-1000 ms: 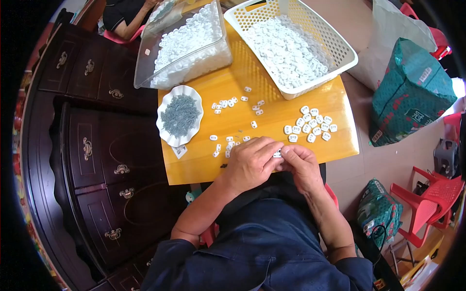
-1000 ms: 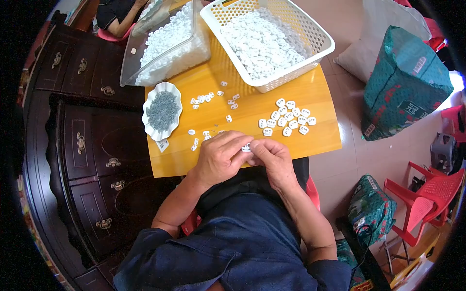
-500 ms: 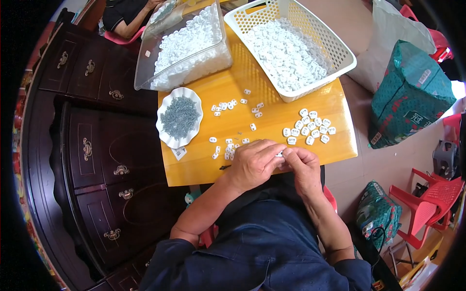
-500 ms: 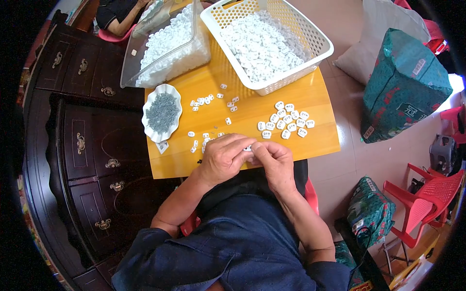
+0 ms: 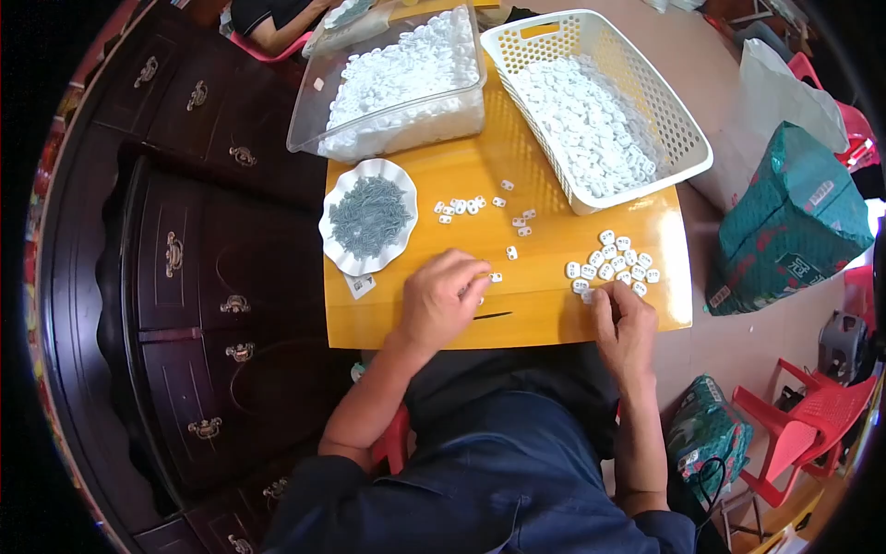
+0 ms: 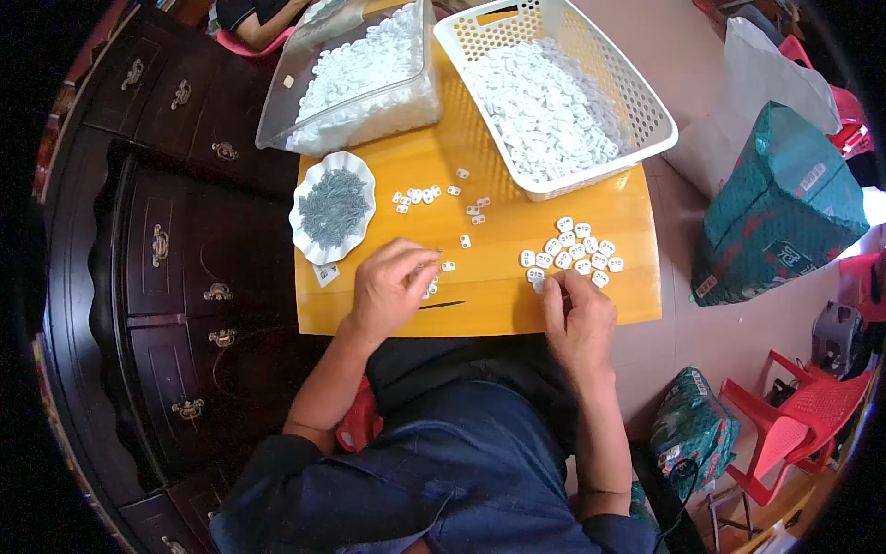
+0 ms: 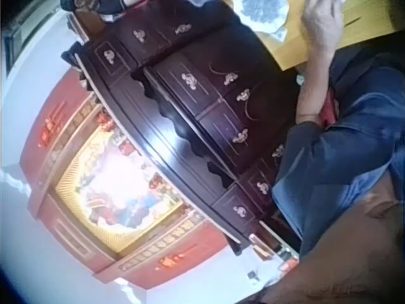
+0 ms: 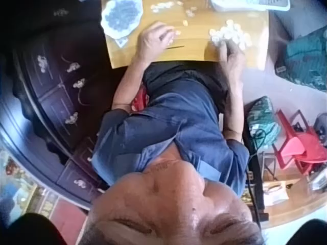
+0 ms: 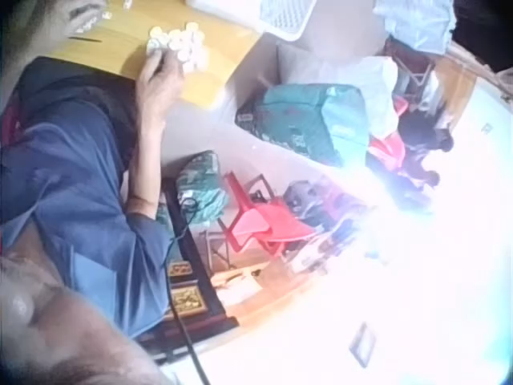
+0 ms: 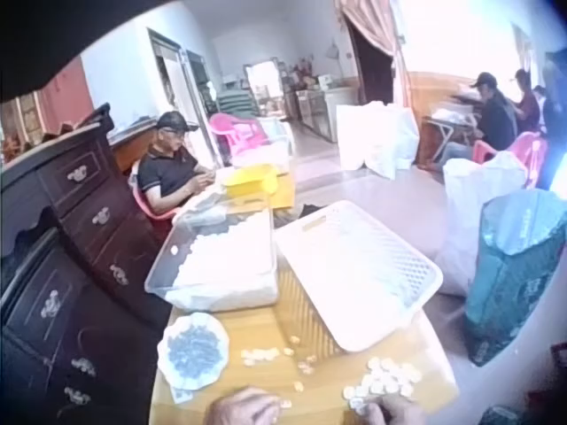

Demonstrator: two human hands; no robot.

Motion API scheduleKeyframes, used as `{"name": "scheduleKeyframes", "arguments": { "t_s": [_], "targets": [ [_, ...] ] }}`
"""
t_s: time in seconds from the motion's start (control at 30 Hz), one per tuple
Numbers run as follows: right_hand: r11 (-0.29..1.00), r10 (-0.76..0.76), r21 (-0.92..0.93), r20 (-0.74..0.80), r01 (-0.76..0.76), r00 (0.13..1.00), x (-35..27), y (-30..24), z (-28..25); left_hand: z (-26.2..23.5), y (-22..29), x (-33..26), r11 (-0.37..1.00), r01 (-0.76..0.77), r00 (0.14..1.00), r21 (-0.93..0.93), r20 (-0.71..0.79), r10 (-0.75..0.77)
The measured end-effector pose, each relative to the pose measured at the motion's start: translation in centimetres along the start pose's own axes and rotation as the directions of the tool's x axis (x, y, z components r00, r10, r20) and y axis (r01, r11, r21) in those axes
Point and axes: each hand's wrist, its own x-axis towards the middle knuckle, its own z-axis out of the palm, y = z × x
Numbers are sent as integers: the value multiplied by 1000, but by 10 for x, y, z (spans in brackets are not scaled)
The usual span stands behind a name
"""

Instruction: Manually assembling small white plastic components by inserting metal pins.

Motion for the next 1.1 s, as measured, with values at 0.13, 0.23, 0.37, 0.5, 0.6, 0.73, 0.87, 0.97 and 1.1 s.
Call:
{"name": "scheduleKeyframes", "arguments": {
  "t_s": [0.13, 0.23, 0.37, 0.5, 0.6, 0.73, 0.87, 0.97, 1.1],
  "targets": [
    [973, -69, -220, 20, 72, 997, 4, -3, -4, -7, -26, 6, 994, -40, 999, 105, 21, 38],
    [957, -81, -281, -10, 74, 997, 6, -1, -3, -6, -29, 12, 988, -90, 994, 126, 65, 83],
    [957, -81, -284, -72, 58, 994, 8, 3, -3, -4, -30, 17, 984, -118, 985, 134, 144, 98],
    [961, -109, -265, -109, 77, 988, 9, 6, 1, -6, -34, 11, 982, -116, 982, 150, 163, 91],
    [980, -114, -182, -158, 85, 981, 9, -1, 2, -8, -35, 11, 972, -167, 971, 168, 198, 133],
    [987, -126, -109, -87, 116, 988, 10, -23, 8, -7, -37, 13, 951, -248, 951, 187, 236, 202],
    [959, -262, -104, 21, 263, 965, 13, -42, 32, -1, -45, 15, 916, -318, 932, 243, 256, 256],
    [924, -344, -130, 129, 360, 930, 17, -41, 57, -1, -44, 20, 917, -333, 937, 220, 183, 296],
    [902, -360, -154, 251, 404, 899, 20, -46, 81, -22, -36, 17, 957, -260, 964, 127, 99, 248]
  ]
}}
